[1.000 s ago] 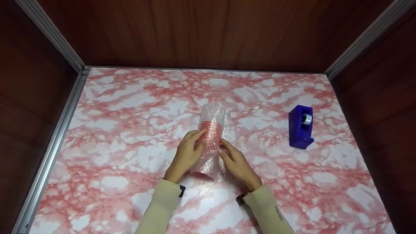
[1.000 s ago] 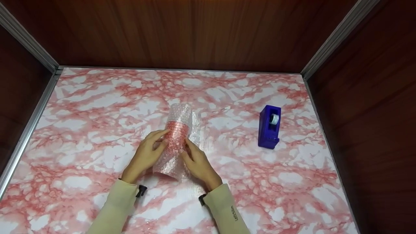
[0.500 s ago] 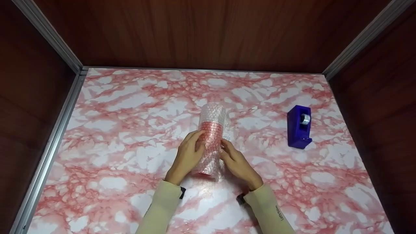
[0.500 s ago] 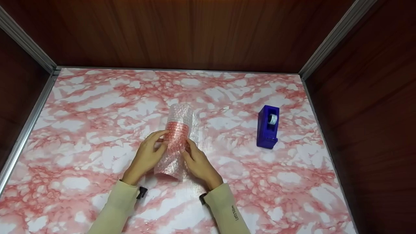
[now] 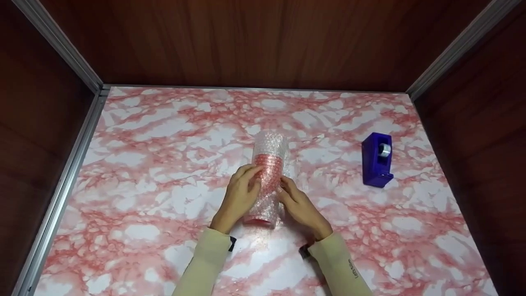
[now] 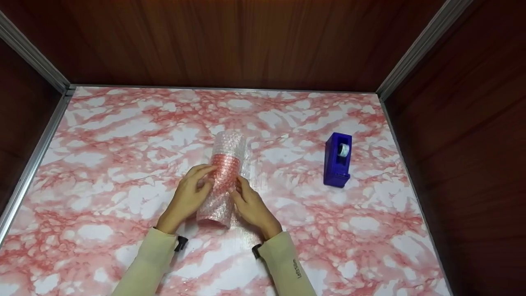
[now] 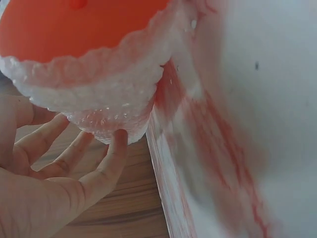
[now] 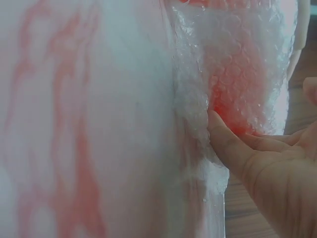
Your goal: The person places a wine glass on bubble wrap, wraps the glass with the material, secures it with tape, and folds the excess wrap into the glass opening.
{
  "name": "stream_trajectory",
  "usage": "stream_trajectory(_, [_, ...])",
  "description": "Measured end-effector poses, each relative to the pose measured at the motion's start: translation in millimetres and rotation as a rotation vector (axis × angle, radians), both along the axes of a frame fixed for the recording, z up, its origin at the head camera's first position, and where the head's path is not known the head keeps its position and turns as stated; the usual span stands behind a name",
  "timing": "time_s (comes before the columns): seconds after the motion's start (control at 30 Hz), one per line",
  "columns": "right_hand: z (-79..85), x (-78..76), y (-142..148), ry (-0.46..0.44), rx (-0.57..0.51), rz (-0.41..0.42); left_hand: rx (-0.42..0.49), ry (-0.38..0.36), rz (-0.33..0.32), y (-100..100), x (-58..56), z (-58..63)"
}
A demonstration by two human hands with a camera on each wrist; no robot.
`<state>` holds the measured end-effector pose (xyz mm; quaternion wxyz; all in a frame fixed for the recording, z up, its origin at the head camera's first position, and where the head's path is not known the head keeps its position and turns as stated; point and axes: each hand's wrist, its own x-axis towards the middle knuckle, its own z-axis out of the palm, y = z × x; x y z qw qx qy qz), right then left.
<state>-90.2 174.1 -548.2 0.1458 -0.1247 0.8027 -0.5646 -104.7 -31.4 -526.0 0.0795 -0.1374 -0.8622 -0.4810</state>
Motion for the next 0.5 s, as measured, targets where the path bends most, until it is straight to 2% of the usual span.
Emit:
stream_trajectory(0.2, [-0.1,-0.7,1.1,-0.024,-0.012,-0.008,0.007,-0.016,-0.026,2.5,0.9,0.0])
stream_trajectory(0.5, [-0.6,-2.5,3.0,-0.052,-0.019,-0.066,-0.055,0.069,-0.051,9.2,2.5,2.3])
